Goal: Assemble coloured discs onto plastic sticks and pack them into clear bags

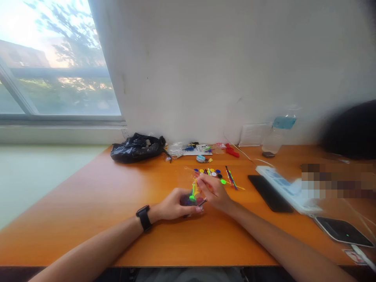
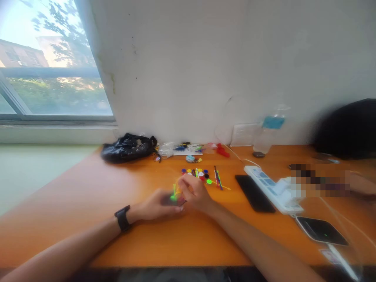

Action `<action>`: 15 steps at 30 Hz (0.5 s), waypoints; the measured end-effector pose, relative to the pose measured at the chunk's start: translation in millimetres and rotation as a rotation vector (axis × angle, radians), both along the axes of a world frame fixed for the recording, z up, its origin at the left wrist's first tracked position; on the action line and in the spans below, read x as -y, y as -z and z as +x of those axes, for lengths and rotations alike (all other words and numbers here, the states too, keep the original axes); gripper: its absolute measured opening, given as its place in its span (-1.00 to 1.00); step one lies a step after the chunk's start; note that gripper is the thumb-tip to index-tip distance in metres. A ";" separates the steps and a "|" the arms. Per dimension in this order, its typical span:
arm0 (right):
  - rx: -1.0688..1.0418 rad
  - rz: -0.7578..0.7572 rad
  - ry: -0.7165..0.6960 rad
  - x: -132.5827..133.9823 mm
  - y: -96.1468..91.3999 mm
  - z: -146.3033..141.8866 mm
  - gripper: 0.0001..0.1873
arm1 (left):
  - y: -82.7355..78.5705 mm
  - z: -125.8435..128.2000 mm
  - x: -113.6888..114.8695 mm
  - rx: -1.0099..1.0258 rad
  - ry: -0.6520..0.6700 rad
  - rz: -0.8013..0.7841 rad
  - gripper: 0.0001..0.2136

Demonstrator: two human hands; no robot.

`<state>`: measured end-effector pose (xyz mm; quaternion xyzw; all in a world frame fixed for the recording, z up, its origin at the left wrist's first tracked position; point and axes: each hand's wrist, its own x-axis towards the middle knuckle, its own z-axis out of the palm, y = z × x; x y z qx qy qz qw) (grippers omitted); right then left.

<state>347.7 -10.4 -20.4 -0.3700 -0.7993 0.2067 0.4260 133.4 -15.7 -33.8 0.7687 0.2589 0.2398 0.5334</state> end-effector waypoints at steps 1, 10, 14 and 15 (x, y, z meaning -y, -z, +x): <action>0.054 0.056 0.033 0.3 -0.2 1.7 -0.53 | -0.2 -0.2 0.0 -0.008 0.000 0.005 -0.52; 0.105 0.236 0.023 10.7 -7.3 3.7 -0.54 | -2.5 1.8 1.2 0.048 0.038 0.029 -0.56; 0.109 0.196 -0.054 11.2 0.2 2.8 -0.57 | -2.1 0.8 0.3 0.057 0.037 0.050 -0.62; 0.058 0.212 -0.013 11.9 1.8 2.5 -0.58 | -1.4 0.4 -0.1 0.048 0.035 0.044 -0.61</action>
